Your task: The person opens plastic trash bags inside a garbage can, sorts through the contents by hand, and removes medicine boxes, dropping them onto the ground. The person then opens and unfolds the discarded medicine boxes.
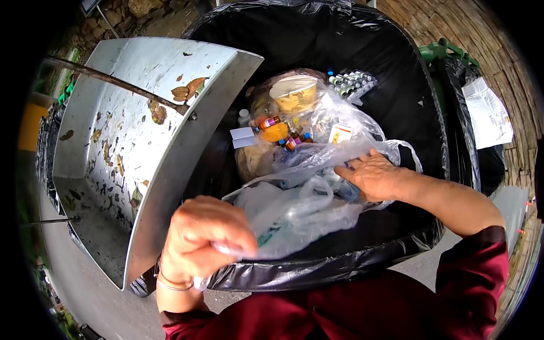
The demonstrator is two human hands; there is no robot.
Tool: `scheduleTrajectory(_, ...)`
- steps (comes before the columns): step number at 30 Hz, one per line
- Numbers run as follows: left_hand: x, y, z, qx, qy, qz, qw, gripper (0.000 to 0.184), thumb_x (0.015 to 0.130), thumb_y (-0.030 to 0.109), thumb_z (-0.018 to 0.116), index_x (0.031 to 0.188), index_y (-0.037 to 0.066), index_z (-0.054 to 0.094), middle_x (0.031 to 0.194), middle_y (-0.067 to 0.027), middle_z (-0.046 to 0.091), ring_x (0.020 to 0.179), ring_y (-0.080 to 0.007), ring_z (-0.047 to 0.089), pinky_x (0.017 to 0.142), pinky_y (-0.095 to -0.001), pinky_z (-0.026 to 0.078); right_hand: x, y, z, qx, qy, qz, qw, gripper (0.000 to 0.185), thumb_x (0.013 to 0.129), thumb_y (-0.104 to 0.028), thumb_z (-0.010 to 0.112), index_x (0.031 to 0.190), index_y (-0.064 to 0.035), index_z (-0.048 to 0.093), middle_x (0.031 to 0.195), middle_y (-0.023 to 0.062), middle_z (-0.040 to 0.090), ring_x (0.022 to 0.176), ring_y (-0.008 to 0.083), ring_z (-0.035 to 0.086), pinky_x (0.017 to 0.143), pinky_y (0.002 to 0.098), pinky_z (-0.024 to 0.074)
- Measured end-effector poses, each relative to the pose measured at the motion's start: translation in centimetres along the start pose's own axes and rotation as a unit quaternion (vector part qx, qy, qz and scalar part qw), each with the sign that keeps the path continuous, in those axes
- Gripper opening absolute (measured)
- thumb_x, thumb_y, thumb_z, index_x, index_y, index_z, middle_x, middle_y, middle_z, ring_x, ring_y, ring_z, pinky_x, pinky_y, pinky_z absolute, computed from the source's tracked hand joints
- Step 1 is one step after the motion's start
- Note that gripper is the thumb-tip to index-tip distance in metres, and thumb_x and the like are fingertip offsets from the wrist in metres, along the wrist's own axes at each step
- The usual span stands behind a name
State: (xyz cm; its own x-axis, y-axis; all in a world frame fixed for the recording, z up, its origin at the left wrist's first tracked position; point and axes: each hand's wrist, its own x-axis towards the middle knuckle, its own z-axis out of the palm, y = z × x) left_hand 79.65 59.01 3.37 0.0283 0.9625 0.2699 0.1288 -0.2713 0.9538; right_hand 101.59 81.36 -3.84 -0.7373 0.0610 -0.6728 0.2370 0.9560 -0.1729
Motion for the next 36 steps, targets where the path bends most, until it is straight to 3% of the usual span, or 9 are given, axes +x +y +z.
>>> scheduleTrajectory(5, 0.3, 0.9, 1.6, -0.030, 0.149, -0.079, 0.985, 0.011, 0.065, -0.003, 0.057, 0.073, -0.005, 0.063, 0.069, -0.0095, 0.061, 0.061, -0.0148, 0.055, 0.055, -0.0243, 0.040, -2.2, 0.5, -0.3, 0.085, -0.064, 0.001, 0.994, 0.045, 0.081, -0.023, 0.058, 0.119, -0.0040, 0.047, 0.096, 0.0221, 0.061, 0.102, 0.0369, 0.054, 0.095, 0.0512, 0.0360)
scheduleTrajectory(10, 3.2, 6.2, 1.8, -0.053, 0.222, 0.068, 0.971, 0.022, 0.076, 0.010, 0.056, 0.089, -0.007, 0.058, 0.082, -0.0122, 0.060, 0.063, -0.0127, 0.053, 0.056, -0.0236, 0.043, -5.0, 1.8, 0.6, 0.159, -0.079, -0.061, 0.982, 0.043, 0.089, -0.038, 0.048, 0.112, -0.0021, 0.056, 0.101, 0.0214, 0.061, 0.101, 0.0362, 0.055, 0.089, 0.0443, 0.0412)
scheduleTrajectory(15, 9.8, 10.3, 1.8, 0.182, 0.422, 0.151, 0.875, 0.025, 0.089, 0.012, 0.049, 0.105, -0.006, 0.053, 0.090, -0.0111, 0.060, 0.072, -0.0130, 0.058, 0.067, -0.0212, 0.048, -7.4, 0.5, -1.0, 0.179, -0.110, -0.001, 0.978, 0.055, 0.089, -0.049, 0.043, 0.122, -0.0054, 0.053, 0.117, 0.0187, 0.057, 0.113, 0.0323, 0.050, 0.097, 0.0402, 0.0370)
scheduleTrajectory(18, 13.9, 11.5, 1.3, 0.094, 0.358, 0.148, 0.917, 0.022, 0.089, 0.009, 0.051, 0.108, -0.004, 0.051, 0.089, -0.0112, 0.062, 0.079, -0.0153, 0.061, 0.074, -0.0218, 0.050, -7.4, 1.3, 0.2, 0.159, -0.082, -0.029, 0.983, 0.052, 0.087, -0.043, 0.051, 0.122, -0.0055, 0.052, 0.114, 0.0201, 0.058, 0.110, 0.0345, 0.052, 0.096, 0.0402, 0.0384)
scheduleTrajectory(22, 16.6, 10.4, 6.0, 0.025, 0.430, 0.212, 0.877, 0.009, 0.084, 0.005, 0.053, 0.090, -0.003, 0.053, 0.077, -0.0109, 0.062, 0.063, -0.0128, 0.061, 0.059, -0.0208, 0.052, -7.3, 2.2, 2.0, 0.165, -0.017, -0.062, 0.984, 0.033, 0.083, -0.024, 0.057, 0.111, -0.0067, 0.058, 0.102, 0.0206, 0.061, 0.101, 0.0369, 0.056, 0.089, 0.0423, 0.0424)
scheduleTrajectory(26, 10.6, 2.8, 2.7, 0.307, 0.169, 0.013, 0.936, 0.060, 0.078, 0.020, 0.067, 0.127, 0.001, 0.039, 0.098, -0.0155, 0.061, 0.089, -0.0240, 0.061, 0.078, -0.0297, 0.049, -7.7, 2.0, 1.9, 0.166, -0.028, -0.072, 0.983, 0.016, 0.080, -0.013, 0.056, 0.093, -0.0045, 0.062, 0.089, 0.0207, 0.062, 0.091, 0.0385, 0.058, 0.081, 0.0449, 0.0443)
scheduleTrajectory(29, 6.8, -0.2, 4.1, 0.519, -0.128, -0.275, 0.799, 0.083, 0.070, 0.028, 0.075, 0.136, 0.004, 0.030, 0.100, -0.0246, 0.060, 0.093, -0.0340, 0.062, 0.079, -0.0388, 0.049, -8.2, 1.8, 1.5, 0.168, -0.015, -0.072, 0.983, 0.014, 0.078, -0.011, 0.056, 0.088, -0.0032, 0.061, 0.085, 0.0215, 0.061, 0.089, 0.0395, 0.057, 0.078, 0.0458, 0.0444)
scheduleTrajectory(31, 4.6, -3.1, 4.4, 0.597, -0.175, -0.300, 0.723, 0.089, 0.065, 0.028, 0.077, 0.136, 0.003, 0.028, 0.098, -0.0232, 0.061, 0.093, -0.0334, 0.062, 0.083, -0.0396, 0.048, -8.1, 2.4, 2.1, 0.172, -0.011, -0.077, 0.982, 0.014, 0.076, -0.007, 0.056, 0.088, -0.0019, 0.061, 0.086, 0.0213, 0.061, 0.088, 0.0393, 0.057, 0.077, 0.0458, 0.0440)
scheduleTrajectory(36, 3.8, -5.1, 2.7, 0.513, -0.317, -0.416, 0.681, 0.078, 0.069, 0.012, 0.068, 0.136, 0.003, 0.029, 0.100, -0.0221, 0.060, 0.098, -0.0348, 0.058, 0.088, -0.0409, 0.044, -9.6, 2.3, 1.3, 0.218, 0.154, -0.152, 0.952, 0.011, 0.076, 0.000, 0.053, 0.085, 0.0009, 0.060, 0.079, 0.0168, 0.060, 0.080, 0.0353, 0.057, 0.074, 0.0422, 0.0449)
